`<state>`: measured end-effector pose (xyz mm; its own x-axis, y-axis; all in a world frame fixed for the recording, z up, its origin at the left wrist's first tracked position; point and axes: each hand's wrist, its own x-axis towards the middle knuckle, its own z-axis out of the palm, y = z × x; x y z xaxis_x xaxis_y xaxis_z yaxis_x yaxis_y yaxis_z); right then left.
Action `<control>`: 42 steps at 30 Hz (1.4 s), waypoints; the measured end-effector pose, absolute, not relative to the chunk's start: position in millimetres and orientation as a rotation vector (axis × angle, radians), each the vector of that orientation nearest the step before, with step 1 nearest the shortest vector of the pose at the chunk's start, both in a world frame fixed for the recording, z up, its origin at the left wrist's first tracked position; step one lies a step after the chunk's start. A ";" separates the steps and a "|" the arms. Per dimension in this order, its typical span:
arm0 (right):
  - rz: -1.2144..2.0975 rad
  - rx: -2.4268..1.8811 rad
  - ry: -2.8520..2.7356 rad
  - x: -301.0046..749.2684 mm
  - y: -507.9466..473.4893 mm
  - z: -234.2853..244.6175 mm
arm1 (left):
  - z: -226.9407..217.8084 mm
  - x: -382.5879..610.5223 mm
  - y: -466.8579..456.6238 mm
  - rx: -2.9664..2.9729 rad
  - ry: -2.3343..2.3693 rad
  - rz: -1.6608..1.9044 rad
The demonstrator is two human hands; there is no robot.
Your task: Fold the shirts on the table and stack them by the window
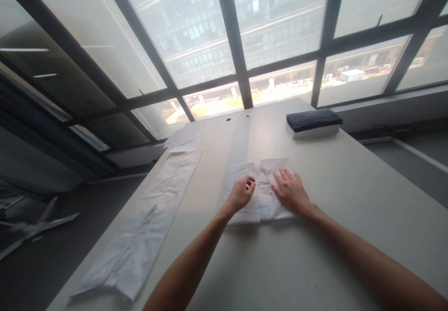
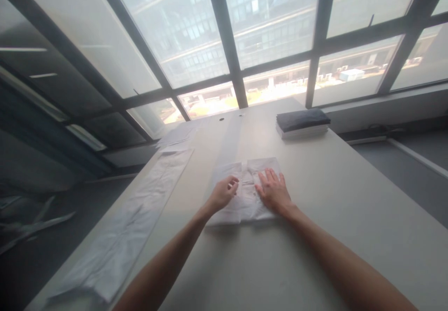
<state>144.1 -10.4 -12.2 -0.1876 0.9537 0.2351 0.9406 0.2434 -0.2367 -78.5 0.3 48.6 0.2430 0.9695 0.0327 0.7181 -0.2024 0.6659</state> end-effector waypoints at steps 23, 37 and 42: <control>0.036 -1.741 -2.309 146.2 -10.5 -13.7 | 12.3 -85.8 30.1 2.650 1.683 0.194; 0.027 -1.747 -2.316 146.1 -10.5 -12.9 | 6.8 -69.5 64.7 2.565 1.723 0.231; 0.027 -1.747 -2.306 145.8 -11.1 -11.7 | 23.3 -76.5 35.0 2.590 1.697 0.289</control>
